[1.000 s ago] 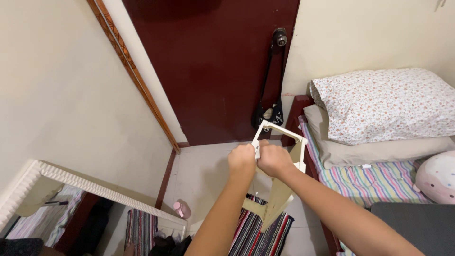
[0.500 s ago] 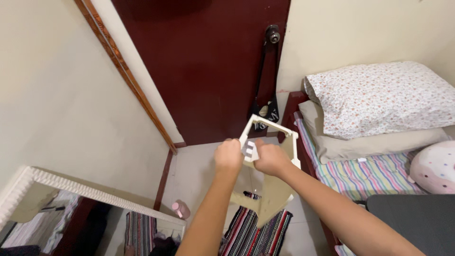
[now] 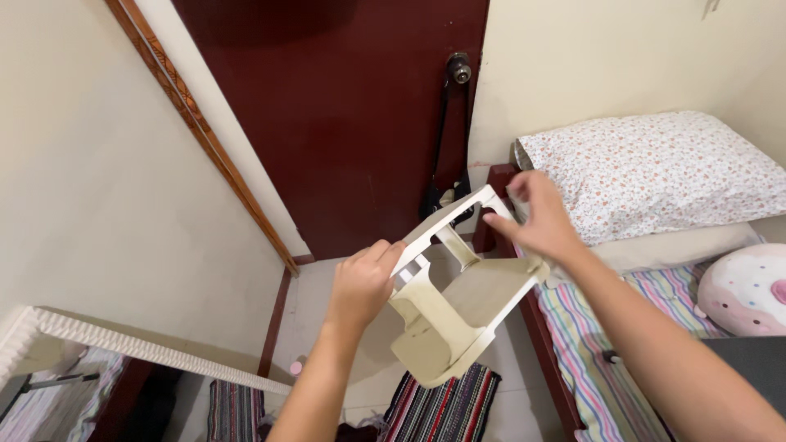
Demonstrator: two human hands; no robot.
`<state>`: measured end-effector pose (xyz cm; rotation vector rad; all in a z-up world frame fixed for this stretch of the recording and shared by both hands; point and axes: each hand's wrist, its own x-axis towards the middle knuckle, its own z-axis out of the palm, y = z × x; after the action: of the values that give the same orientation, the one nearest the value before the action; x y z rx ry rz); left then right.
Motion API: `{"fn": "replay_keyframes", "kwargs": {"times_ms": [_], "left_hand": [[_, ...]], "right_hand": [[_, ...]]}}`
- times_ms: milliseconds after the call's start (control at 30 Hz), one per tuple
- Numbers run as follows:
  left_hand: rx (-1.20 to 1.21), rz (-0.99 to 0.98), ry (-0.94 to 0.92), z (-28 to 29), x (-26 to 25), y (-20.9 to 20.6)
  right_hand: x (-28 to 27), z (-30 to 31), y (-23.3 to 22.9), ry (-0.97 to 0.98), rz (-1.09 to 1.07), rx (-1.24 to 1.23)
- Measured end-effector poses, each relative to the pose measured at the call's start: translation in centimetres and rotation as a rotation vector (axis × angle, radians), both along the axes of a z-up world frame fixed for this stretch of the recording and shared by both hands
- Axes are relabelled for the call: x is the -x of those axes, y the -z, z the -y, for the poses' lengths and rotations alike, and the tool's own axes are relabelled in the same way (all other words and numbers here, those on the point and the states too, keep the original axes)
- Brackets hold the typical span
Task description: The person assembles a white plastic storage unit by connecting multiple flat panels and interlocking support pieces. They align and snap the components together by hand, building the structure piece by piece on a bed.
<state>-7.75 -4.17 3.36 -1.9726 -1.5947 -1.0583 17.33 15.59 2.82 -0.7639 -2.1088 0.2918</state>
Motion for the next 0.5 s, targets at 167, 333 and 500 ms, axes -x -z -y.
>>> {"fn": "replay_keyframes", "kwargs": {"times_ms": [167,333,500], "left_hand": [[-0.035,-0.019,0.030,0.2,-0.1,-1.3],[0.213,0.028,-0.003,0.6,0.1,-2.9],[0.889,0.218,-0.090,1.9,-0.2,-4.6]], "right_hand": [[-0.5,-4.0,3.1,-0.048,-0.014,1.029],[0.2,-3.9,7.7,-0.121,-0.244,1.060],[0.8,-2.8,8.9,-0.149,-0.266,1.058]]}}
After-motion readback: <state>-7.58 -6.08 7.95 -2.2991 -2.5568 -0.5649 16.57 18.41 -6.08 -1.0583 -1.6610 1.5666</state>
